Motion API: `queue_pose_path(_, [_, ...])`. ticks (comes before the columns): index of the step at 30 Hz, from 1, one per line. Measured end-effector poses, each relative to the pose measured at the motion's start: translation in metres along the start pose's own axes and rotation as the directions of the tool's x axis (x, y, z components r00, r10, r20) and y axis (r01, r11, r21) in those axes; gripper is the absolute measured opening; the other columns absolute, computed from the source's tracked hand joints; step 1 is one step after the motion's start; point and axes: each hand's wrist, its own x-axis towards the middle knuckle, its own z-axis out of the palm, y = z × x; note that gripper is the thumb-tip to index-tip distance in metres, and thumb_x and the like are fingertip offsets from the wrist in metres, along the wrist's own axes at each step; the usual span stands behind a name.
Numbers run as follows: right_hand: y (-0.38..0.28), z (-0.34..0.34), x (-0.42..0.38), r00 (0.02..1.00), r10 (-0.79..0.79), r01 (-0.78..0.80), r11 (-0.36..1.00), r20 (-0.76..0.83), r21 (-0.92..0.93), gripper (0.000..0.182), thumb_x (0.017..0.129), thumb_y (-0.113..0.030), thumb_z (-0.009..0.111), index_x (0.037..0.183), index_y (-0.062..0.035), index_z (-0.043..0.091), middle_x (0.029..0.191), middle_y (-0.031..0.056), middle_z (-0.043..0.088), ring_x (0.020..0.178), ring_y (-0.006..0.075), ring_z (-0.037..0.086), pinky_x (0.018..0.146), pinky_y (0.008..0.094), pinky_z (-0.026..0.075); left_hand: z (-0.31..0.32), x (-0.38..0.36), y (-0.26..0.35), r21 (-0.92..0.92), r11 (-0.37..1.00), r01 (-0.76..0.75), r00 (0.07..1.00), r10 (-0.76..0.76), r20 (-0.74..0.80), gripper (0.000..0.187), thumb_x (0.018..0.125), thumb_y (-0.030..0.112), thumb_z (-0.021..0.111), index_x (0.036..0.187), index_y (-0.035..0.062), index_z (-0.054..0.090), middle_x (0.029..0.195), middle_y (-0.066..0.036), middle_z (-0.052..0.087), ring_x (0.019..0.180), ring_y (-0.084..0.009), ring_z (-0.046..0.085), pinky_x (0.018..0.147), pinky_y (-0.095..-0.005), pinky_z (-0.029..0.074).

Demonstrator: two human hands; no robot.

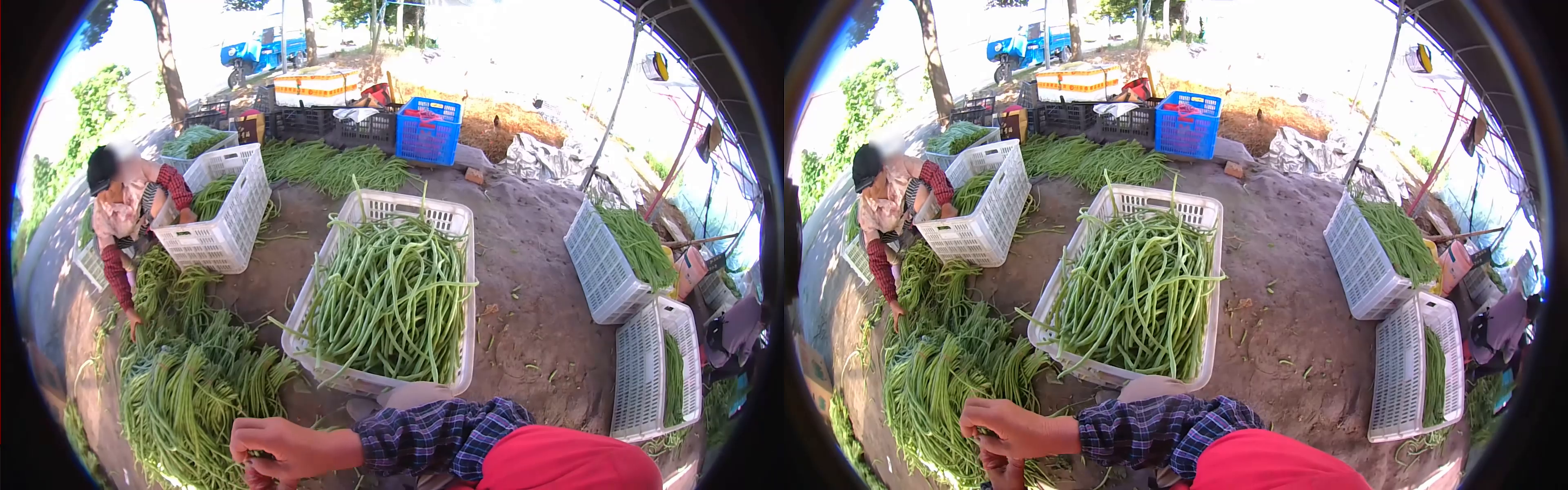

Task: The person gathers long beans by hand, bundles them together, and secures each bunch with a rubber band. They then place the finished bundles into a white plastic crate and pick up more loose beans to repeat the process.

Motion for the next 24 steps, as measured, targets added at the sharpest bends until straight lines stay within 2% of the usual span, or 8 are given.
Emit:
queue_pose_path(1, [-0.007,0.007,0.002,1.000,0.008,-0.008,0.999,0.005,0.032,0.023,0.068,0.006,0.053,0.088,-0.0022,0.046,0.083,0.0072,0.046,0.076,0.0228,0.048,0.066,0.0316,0.041,-0.023,-0.009,-0.043,0.397,0.913,-0.090,0.996,0.076,0.051,0.042,0.084,0.025,0.059,0.118,0.0045,0.047,0.107,-0.010,0.055,0.092,-0.0179,0.055,0.073,-0.0322,0.045])
queue_pose_path(6, [-0.011,0.023,0.019,0.999,-0.010,0.014,0.994,-0.042,0.111,0.019,0.065,0.008,0.050,0.079,-0.0027,0.043,0.077,0.0081,0.042,0.072,0.0253,0.045,0.064,0.0322,0.039,-0.032,-0.015,-0.074,0.410,0.911,-0.046,0.987,0.106,-0.123,0.043,0.084,0.022,0.058,0.118,0.0009,0.043,0.108,-0.013,0.054,0.091,-0.0193,0.054,0.072,-0.0363,0.046])
queue_pose_path(10, [-0.006,0.036,0.030,0.999,-0.039,0.043,0.991,-0.029,0.129,0.025,0.064,0.005,0.053,0.086,-0.0024,0.042,0.080,0.0075,0.042,0.076,0.0219,0.045,0.070,0.0327,0.039,-0.041,-0.013,-0.064,0.192,0.981,-0.002,0.962,0.055,-0.269,0.042,0.083,0.029,0.056,0.114,0.0018,0.045,0.103,-0.012,0.054,0.087,-0.0194,0.054,0.071,-0.0355,0.046])
queue_pose_path(13, [0.005,0.043,0.034,0.989,-0.018,-0.030,0.947,0.148,0.320,0.082,0.061,-0.011,0.066,0.130,-0.0025,0.021,0.111,0.0139,0.041,0.100,0.0206,0.042,0.090,0.0365,0.034,-0.045,-0.007,-0.038,0.015,1.000,0.018,0.936,-0.012,-0.351,0.043,0.083,0.034,0.054,0.111,0.0025,0.047,0.099,-0.011,0.054,0.085,-0.0195,0.054,0.070,-0.0348,0.046])
queue_pose_path(17, [0.021,0.051,0.039,0.990,0.089,-0.128,0.895,0.110,0.427,0.103,0.061,-0.018,0.070,0.138,-0.0042,0.002,0.126,0.0194,0.033,0.113,0.0265,0.037,0.096,0.0387,0.030,-0.050,0.004,0.002,-0.224,0.974,0.028,0.900,-0.122,-0.419,0.045,0.083,0.042,0.051,0.106,0.0033,0.049,0.095,-0.010,0.054,0.081,-0.0195,0.053,0.068,-0.0340,0.046])
queue_pose_path(20, [0.034,0.060,0.035,0.872,0.227,-0.390,0.858,0.434,0.334,0.116,0.056,-0.024,0.076,0.138,-0.0080,-0.004,0.127,0.0233,0.034,0.116,0.0309,0.036,0.096,0.0384,0.031,-0.064,0.006,0.011,-0.400,0.917,0.006,0.862,-0.208,-0.463,0.047,0.083,0.047,0.049,0.103,0.0040,0.050,0.091,-0.010,0.054,0.079,-0.0196,0.053,0.067,-0.0333,0.046])
queue_pose_path(22, [0.034,0.074,0.033,0.929,0.127,-0.277,0.862,0.348,0.424,0.109,0.058,-0.018,0.074,0.138,-0.0097,0.001,0.120,0.0209,0.043,0.109,0.0285,0.045,0.090,0.0361,0.037,-0.058,0.009,0.034,-0.508,0.862,-0.014,0.834,-0.270,-0.482,0.050,0.083,0.051,0.048,0.100,0.0044,0.051,0.089,-0.009,0.054,0.077,-0.0196,0.053,0.066,-0.0329,0.046])
queue_pose_path(24, [0.024,0.083,0.027,0.987,0.119,-0.139,0.968,0.106,0.208,0.038,0.077,-0.019,0.066,0.109,-0.0028,0.053,0.098,0.0101,0.059,0.083,0.0196,0.053,0.072,0.0324,0.042,-0.098,-0.005,-0.014,-0.522,0.852,-0.034,0.893,-0.209,-0.399,0.059,0.078,0.058,0.048,0.103,0.0041,0.049,0.090,-0.012,0.053,0.080,-0.0248,0.053,0.073,-0.0393,0.046])
